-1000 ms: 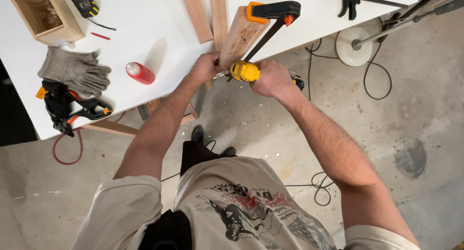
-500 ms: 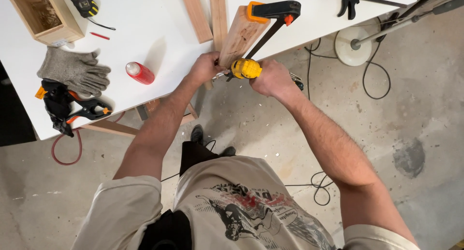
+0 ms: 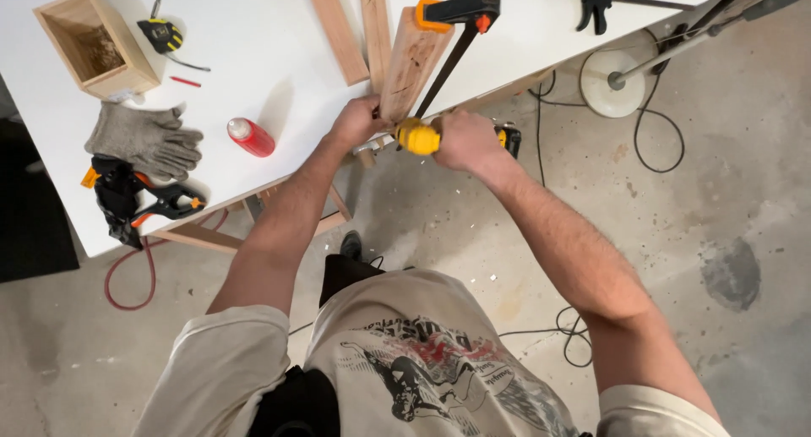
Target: Assembling wooden components by applying glue, clamping them together, and securing with screws using a power drill.
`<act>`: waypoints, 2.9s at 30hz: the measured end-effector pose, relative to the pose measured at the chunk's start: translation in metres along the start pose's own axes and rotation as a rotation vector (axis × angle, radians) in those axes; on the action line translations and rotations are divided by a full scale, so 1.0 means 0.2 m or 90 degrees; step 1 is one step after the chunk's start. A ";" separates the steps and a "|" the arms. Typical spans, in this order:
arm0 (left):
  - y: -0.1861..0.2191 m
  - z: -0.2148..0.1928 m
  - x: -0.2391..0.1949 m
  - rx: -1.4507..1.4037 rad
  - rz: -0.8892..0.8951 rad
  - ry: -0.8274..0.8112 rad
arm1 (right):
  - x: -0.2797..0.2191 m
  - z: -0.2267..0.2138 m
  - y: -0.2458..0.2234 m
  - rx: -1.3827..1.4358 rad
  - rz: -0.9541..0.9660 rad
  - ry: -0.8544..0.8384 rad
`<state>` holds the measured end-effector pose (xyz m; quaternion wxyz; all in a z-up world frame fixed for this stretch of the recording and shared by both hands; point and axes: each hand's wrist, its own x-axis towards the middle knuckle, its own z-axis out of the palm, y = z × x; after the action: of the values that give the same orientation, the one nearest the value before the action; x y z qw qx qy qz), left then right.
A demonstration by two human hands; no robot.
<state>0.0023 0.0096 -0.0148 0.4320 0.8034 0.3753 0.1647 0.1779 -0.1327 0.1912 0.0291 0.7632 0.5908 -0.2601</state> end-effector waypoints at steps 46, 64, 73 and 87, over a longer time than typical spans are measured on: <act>-1.43 -1.28 -1.76 0.217 -0.541 0.321 | 1.20 1.18 -0.97 0.719 -0.312 0.249; 0.16 -0.62 -1.08 -0.200 -0.340 -0.195 | -0.17 1.50 -0.82 0.746 -0.130 0.413; 0.73 -0.69 -0.25 -0.048 0.089 -0.014 | 0.40 1.65 -0.14 0.773 0.357 0.450; 0.77 -0.61 -0.02 -0.036 0.213 -0.036 | 0.96 1.58 -0.35 0.918 0.469 0.639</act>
<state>-0.0015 0.0237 0.1818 0.4314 0.8464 0.2193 0.2224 0.0319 -0.0523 -0.1454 -0.6257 0.7580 -0.0465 -0.1781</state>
